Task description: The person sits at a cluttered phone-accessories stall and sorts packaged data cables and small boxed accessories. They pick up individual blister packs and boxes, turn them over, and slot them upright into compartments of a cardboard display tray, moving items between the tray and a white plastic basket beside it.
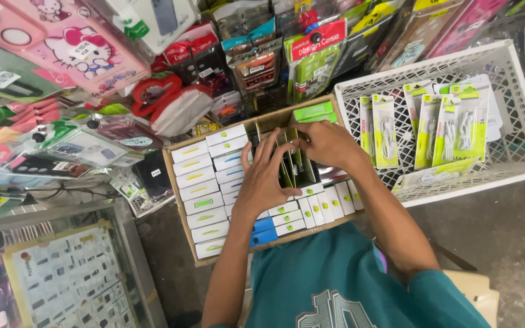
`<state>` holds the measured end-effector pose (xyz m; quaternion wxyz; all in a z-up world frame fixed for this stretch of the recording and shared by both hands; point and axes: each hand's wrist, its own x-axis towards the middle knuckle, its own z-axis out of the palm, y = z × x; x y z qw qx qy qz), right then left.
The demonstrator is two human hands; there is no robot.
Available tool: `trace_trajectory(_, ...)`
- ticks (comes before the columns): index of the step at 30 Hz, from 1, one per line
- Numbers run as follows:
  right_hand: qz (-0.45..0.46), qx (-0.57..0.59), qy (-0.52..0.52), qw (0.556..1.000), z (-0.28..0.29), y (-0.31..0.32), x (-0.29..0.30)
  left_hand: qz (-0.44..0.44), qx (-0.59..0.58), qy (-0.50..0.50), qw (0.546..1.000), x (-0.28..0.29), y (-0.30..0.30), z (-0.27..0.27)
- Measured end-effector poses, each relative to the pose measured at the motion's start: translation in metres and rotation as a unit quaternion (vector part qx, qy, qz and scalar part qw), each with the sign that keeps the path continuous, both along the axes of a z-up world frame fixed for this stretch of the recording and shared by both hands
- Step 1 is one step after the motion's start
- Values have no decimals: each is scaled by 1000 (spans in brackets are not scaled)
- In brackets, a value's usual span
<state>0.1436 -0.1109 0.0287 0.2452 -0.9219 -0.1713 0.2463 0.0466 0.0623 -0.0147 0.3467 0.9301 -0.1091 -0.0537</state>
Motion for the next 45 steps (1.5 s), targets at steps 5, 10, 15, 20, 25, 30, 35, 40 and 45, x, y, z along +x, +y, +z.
trace_trajectory(5,35,53,-50,997,-35,-5,-5,-16,-8,-5,1000,-1,2,7)
trace_trajectory(10,2,124,-127,984,-40,2,-3,-7,-28,-28,999,-3,3,3)
trace_trajectory(15,-94,83,-90,988,-20,8,-1,-3,-20,-20,1000,-5,3,-1)
trace_trajectory(20,17,64,-132,989,-39,9,-3,-3,-25,-27,999,-5,2,-1)
trace_trajectory(25,-5,53,-102,993,-41,1,2,-13,-9,-56,998,-6,2,-6)
trace_trajectory(30,-72,184,-216,956,1,-6,0,58,-42,-74,995,-10,-12,-6)
trace_trajectory(35,-49,257,-306,915,34,-19,-7,145,-14,-101,984,-3,-41,-12)
trace_trajectory(40,-88,255,-278,922,67,-41,-23,159,-38,-93,982,-1,-43,-8)
trace_trajectory(45,-91,202,-371,902,101,-65,-41,145,-54,-94,983,-1,-40,-12)
